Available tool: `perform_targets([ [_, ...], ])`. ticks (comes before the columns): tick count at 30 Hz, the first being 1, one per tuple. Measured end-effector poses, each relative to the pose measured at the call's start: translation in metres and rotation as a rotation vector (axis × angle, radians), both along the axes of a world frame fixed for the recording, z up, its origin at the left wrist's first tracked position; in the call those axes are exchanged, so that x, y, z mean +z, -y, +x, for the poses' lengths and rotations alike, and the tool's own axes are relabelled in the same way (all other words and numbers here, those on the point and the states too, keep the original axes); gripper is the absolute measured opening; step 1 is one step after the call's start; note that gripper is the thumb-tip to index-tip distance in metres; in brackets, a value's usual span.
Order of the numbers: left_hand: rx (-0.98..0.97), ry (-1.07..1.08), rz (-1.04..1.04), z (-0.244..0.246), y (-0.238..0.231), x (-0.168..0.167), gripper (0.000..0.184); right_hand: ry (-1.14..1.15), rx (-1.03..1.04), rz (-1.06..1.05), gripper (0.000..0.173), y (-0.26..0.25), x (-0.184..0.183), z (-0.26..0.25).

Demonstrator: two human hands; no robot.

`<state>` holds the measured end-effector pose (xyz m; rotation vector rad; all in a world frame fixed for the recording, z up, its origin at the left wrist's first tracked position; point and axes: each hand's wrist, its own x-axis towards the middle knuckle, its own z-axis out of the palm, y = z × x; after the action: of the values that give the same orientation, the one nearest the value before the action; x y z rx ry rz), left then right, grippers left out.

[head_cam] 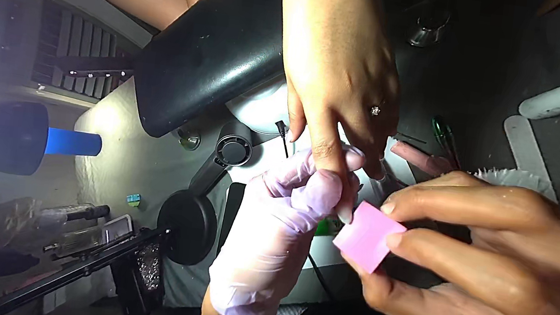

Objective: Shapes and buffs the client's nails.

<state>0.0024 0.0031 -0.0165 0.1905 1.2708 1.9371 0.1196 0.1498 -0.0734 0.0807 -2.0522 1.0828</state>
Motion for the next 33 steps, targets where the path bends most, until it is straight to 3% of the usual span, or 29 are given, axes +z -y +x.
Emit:
perform_targets([
  [23,0.035,0.084,0.065,0.007,-0.012,-0.008,0.017,-0.030,-0.296,-0.071,0.028,0.019,0.005,-0.003],
  [28,-0.008,0.126,0.024,0.009,-0.020,-0.004,0.020,-0.065,-0.168,-0.080,0.028,0.030,0.015,-0.003],
  [30,0.005,0.116,0.002,0.008,-0.023,-0.007,0.019,-0.024,-0.138,-0.104,0.029,0.022,0.011,0.006],
  [33,0.014,0.127,0.086,0.006,-0.026,-0.015,0.019,0.050,-0.261,-0.136,0.027,-0.018,-0.008,0.021],
])
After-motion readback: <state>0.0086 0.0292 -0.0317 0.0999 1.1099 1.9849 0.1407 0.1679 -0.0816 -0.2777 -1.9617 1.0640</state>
